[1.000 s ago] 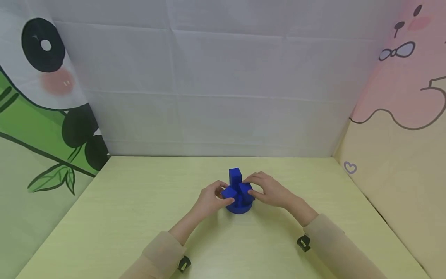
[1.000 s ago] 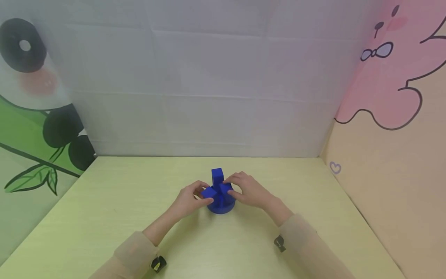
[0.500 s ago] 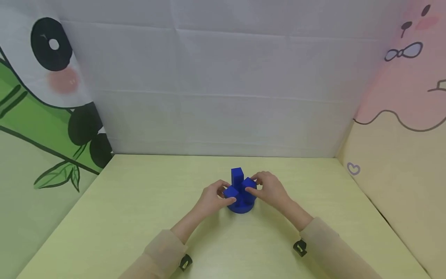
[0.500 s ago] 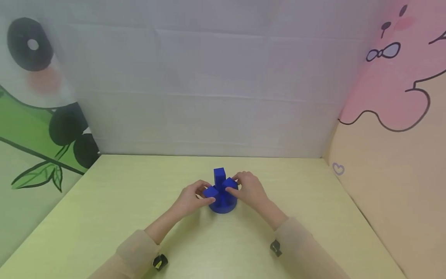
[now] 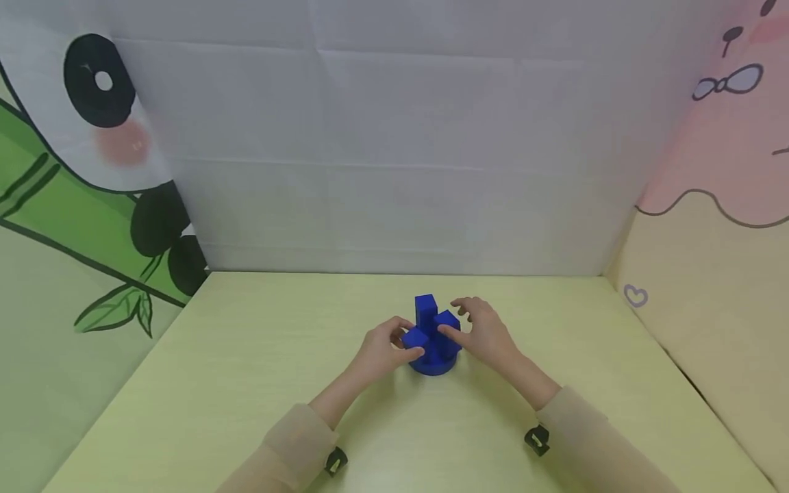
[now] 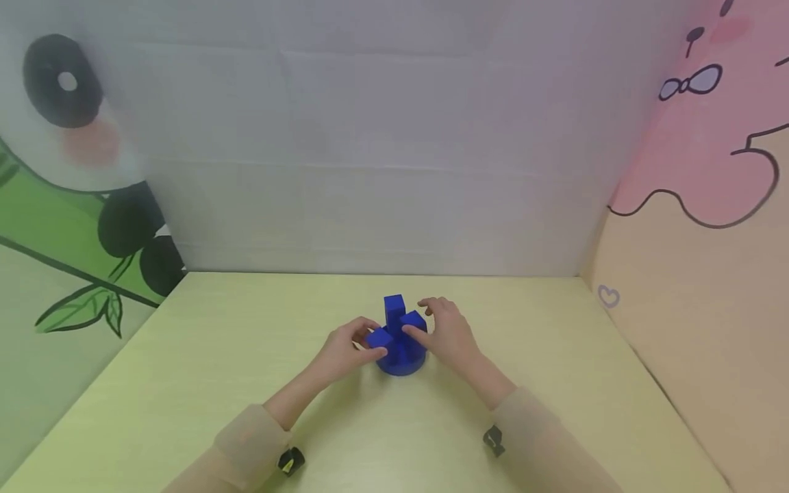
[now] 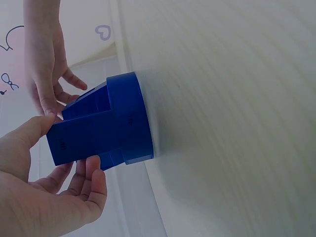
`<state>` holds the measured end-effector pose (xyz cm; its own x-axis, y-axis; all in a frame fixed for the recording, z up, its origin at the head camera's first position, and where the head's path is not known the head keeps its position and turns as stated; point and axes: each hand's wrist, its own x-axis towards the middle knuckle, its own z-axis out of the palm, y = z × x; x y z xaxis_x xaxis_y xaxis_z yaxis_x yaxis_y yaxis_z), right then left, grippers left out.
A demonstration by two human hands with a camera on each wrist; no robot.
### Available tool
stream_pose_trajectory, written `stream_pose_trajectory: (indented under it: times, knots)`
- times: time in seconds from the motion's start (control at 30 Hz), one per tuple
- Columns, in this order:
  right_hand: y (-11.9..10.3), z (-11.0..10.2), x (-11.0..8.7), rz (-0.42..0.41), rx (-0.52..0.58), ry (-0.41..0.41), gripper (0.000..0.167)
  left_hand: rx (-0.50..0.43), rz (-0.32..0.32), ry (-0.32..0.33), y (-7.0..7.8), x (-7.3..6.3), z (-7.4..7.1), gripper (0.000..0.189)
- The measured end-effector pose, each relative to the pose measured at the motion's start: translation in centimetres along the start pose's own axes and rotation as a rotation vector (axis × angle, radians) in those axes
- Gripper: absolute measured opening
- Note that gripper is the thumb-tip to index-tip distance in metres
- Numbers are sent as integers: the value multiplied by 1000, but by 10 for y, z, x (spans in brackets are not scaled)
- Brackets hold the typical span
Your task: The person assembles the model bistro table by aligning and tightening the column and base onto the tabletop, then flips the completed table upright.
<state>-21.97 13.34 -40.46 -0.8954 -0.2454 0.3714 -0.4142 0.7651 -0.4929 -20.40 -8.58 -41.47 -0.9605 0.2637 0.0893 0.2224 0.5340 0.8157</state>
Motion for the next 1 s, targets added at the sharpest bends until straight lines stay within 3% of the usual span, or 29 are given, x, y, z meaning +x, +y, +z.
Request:
stream_pose_trajectory:
  times: [0.23,0.43,0.7,1.0]
  knots:
    - [8,-11,6,-283,19,-61,36,2,27,19,1,-2,-4,41]
    - [11,-8,9,-390,-49,-108,34,3,30,20,0,-2,-5,41]
    - [13,-9,7,-364,-93,-105,28,-3,37,12,0,2,0,41]
    - [16,-8,3,-178,-137,-8,33,6,9,0,2,2,0,43]
